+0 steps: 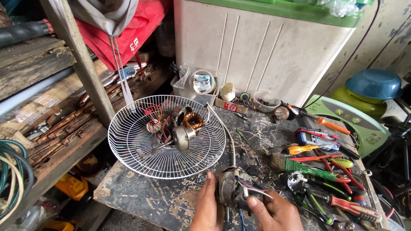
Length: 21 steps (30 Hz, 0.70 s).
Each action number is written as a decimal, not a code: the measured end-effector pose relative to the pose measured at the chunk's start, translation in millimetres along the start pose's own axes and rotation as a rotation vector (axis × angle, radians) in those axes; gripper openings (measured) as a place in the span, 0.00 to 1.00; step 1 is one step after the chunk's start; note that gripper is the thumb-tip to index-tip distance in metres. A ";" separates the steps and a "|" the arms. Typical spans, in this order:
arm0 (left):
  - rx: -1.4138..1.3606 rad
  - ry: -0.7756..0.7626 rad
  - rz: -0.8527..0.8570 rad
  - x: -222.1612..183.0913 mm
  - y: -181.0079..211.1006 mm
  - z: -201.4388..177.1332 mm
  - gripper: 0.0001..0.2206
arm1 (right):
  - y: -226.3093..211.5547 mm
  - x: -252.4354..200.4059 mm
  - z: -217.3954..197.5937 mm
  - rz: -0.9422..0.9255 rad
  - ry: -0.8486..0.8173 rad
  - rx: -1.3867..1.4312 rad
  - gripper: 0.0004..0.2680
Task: Repairing a fan motor by inspecting wiring and using a screwdriver on a workbench
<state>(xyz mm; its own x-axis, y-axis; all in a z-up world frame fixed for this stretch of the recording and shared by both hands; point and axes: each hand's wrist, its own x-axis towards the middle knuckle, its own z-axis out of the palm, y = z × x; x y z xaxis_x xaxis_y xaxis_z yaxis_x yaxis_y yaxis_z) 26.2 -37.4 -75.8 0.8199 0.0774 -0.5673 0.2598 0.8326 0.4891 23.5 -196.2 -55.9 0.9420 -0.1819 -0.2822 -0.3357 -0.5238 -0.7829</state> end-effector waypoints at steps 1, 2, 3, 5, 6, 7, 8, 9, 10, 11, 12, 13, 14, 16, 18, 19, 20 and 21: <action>0.000 0.000 0.000 2.2 -1.8 -0.3 0.28 | 0.7 1.7 -0.8 0.000 0.000 0.000 0.14; -0.024 0.025 0.015 4.3 -3.8 -0.9 0.27 | 1.5 3.2 -1.5 -0.006 -0.018 -0.014 0.14; -0.049 0.051 0.030 6.5 -5.8 -1.6 0.26 | 2.4 4.8 -2.2 -0.011 -0.036 -0.027 0.15; -0.061 0.077 0.019 6.8 -4.8 0.5 0.28 | 9.4 12.6 -2.8 -0.033 -0.043 -0.070 0.16; -0.073 0.105 0.007 6.6 -4.7 1.3 0.36 | 13.4 16.0 -3.2 -0.052 -0.052 -0.112 0.18; -0.073 0.107 0.004 4.7 -4.6 0.5 0.36 | 19.1 17.7 -2.8 -0.049 -0.053 -0.114 0.18; -0.076 0.065 -0.019 2.9 -4.0 -0.1 0.37 | 24.4 19.7 -2.3 -0.111 0.004 -0.235 0.17; -0.080 0.023 -0.043 1.1 -3.7 -0.4 0.40 | 29.8 21.7 -2.1 -0.173 0.062 -0.356 0.16; -0.078 0.024 -0.045 -1.7 -1.3 1.7 0.40 | 34.4 24.6 -1.0 -0.170 0.062 -0.356 0.16; -0.082 0.033 -0.041 -4.4 0.8 4.1 0.36 | 39.3 27.6 -0.3 -0.257 0.074 -0.387 0.17; -0.082 0.043 -0.038 -7.5 2.4 5.7 0.32 | 45.3 29.7 0.9 -0.341 0.087 -0.416 0.20; -0.077 0.047 -0.041 -9.1 3.1 5.9 0.32 | 46.0 30.2 1.7 -0.335 0.085 -0.413 0.20; -0.076 0.065 -0.047 -10.6 4.3 5.9 0.32 | 46.4 30.6 3.0 -0.383 0.092 -0.426 0.20; -0.069 0.085 -0.053 -9.8 5.0 4.7 0.31 | 42.4 28.1 4.2 -0.428 0.100 -0.433 0.20; -0.029 0.094 0.014 -5.4 3.6 1.6 0.24 | 33.9 21.8 4.4 -0.372 0.054 -0.478 0.16; -0.020 0.095 0.014 -6.2 5.2 1.4 0.24 | 34.3 21.1 5.2 -0.368 0.055 -0.471 0.16; 0.053 0.146 0.012 -6.9 6.2 1.6 0.21 | 34.7 20.7 5.3 -0.384 0.066 -0.464 0.17; 0.125 0.196 0.011 -7.6 7.4 1.6 0.19 | 34.9 20.2 5.7 -0.401 0.077 -0.457 0.18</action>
<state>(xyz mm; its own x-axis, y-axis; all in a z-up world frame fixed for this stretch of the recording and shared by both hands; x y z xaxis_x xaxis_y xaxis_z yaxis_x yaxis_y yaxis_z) 22.8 -32.7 -66.8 0.7111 0.2011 -0.6737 0.3230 0.7576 0.5672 30.7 -213.4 -92.0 0.9979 0.0522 0.0396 0.0650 -0.8648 -0.4978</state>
